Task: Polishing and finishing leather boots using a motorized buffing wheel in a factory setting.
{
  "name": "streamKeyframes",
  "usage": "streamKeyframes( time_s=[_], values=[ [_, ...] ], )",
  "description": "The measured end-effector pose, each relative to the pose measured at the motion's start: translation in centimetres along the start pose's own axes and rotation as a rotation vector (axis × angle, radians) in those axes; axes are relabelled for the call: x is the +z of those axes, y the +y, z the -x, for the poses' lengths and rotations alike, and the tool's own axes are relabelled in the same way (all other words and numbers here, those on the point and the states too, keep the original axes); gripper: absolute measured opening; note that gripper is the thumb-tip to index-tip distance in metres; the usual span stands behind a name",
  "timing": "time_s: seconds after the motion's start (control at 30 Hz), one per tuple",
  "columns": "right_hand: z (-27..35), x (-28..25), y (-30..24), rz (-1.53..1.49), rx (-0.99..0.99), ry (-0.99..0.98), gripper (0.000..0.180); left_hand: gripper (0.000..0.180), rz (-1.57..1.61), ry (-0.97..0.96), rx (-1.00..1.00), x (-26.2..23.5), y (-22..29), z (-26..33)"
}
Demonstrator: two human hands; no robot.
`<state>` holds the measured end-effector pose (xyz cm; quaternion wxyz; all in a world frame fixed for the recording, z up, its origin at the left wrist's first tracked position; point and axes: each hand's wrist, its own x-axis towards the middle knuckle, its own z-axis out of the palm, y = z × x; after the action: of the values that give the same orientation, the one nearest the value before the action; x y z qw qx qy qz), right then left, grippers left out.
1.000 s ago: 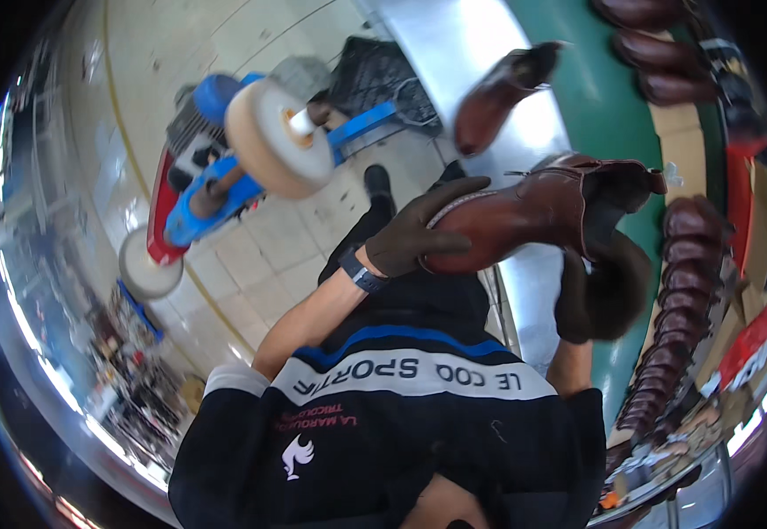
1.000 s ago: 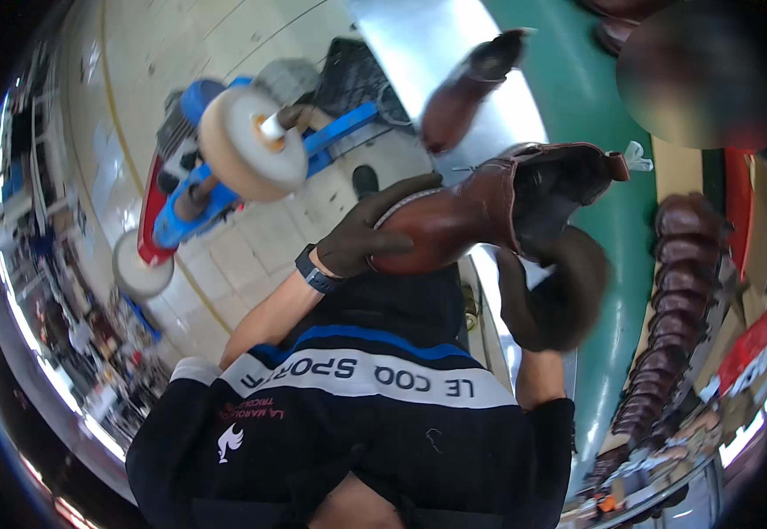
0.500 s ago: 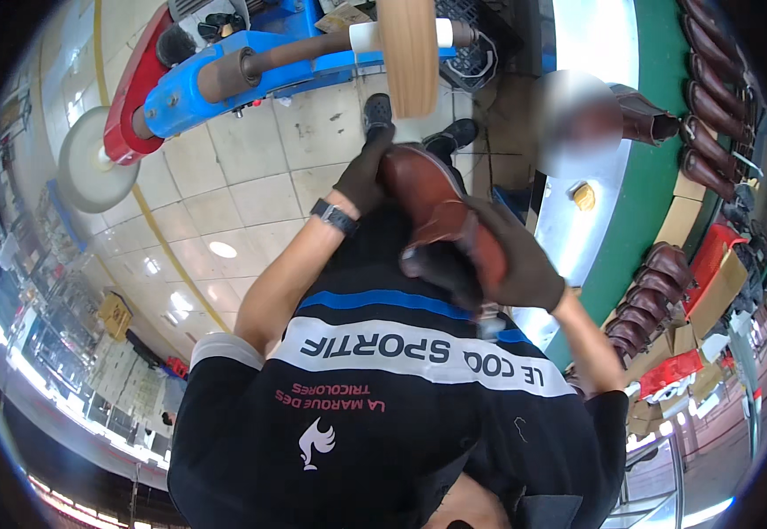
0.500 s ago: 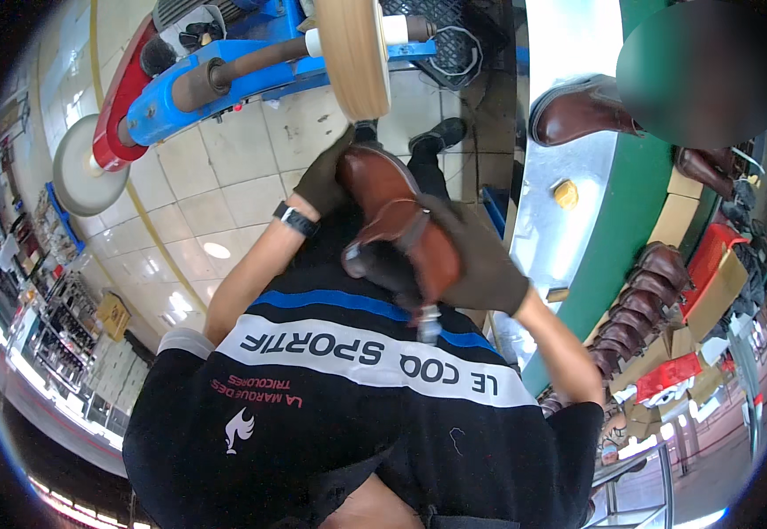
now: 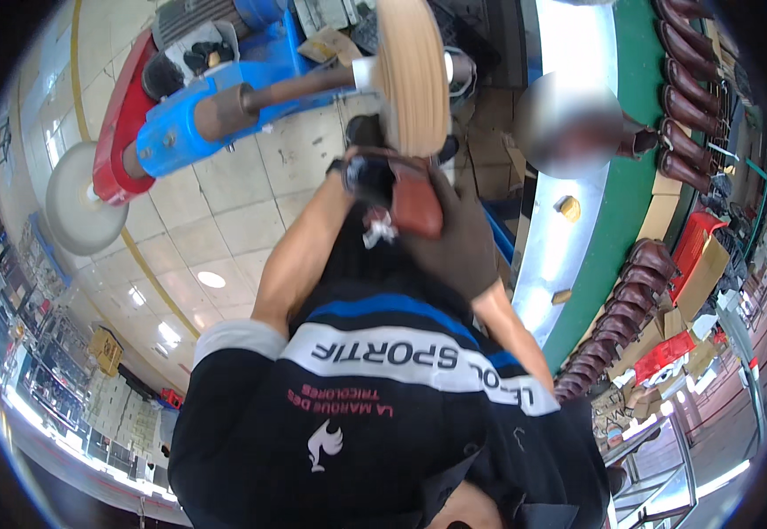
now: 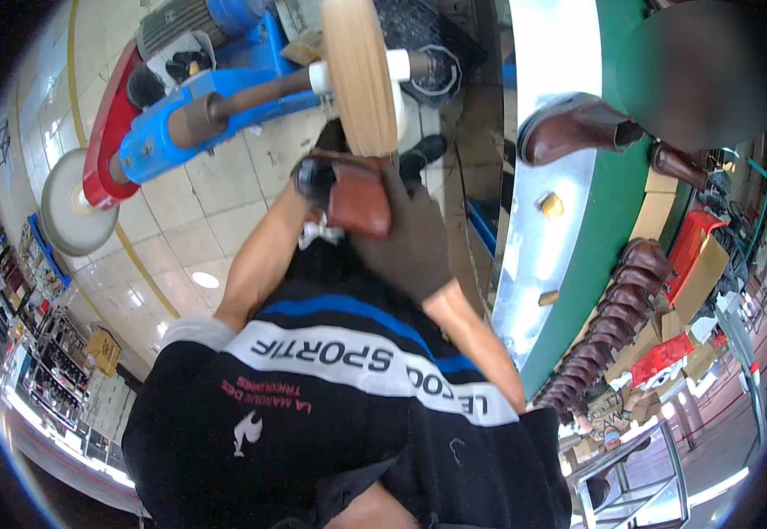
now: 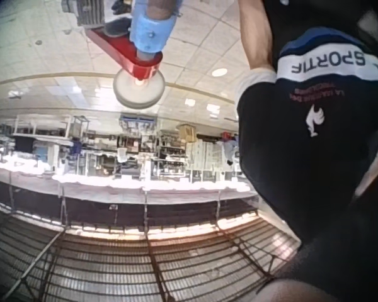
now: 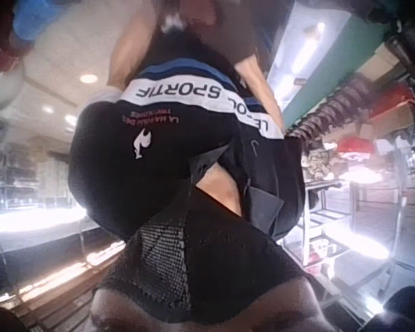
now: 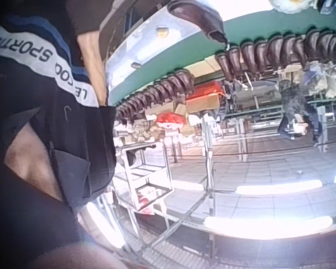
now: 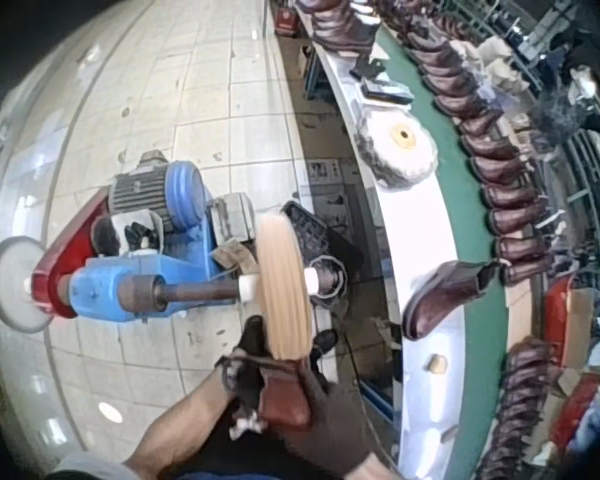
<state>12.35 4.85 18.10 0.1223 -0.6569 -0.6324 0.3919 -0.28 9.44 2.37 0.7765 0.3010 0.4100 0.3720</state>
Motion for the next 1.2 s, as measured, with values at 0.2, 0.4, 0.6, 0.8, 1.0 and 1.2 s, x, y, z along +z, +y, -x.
streamKeyframes(
  time_s=[0.2, 0.4, 0.6, 0.8, 1.0, 1.2],
  values=[
    [0.2, 0.3, -0.9, 0.046, 0.066, -0.027, 0.074, 0.063, 1.210, -0.358, -0.711, -1.9, 0.1, -2.2],
    [-1.0, 0.1, -0.2, 0.092, 0.134, -0.090, 0.075, 0.062, 1.184, -0.403, -0.477, 1.0, 4.2, 0.9],
    [0.8, -4.7, -0.4, -0.086, 0.098, -0.164, 0.068, 0.058, 0.950, -0.205, -0.614, 0.5, 2.9, 2.6],
    [5.6, -23.2, 10.4, -0.544, -0.084, -0.409, 0.046, 0.053, 0.745, -0.379, -0.801, 13.2, 8.1, 4.8],
    [12.6, -23.4, 23.7, -0.139, 0.039, 0.646, 0.074, 0.054, 0.402, -0.852, -0.945, 23.6, 2.4, -5.3],
    [10.2, -20.6, 26.0, -0.567, 0.365, 1.102, 0.058, 0.051, -0.238, -0.975, -0.302, 36.1, -2.7, -10.2]
  ],
)
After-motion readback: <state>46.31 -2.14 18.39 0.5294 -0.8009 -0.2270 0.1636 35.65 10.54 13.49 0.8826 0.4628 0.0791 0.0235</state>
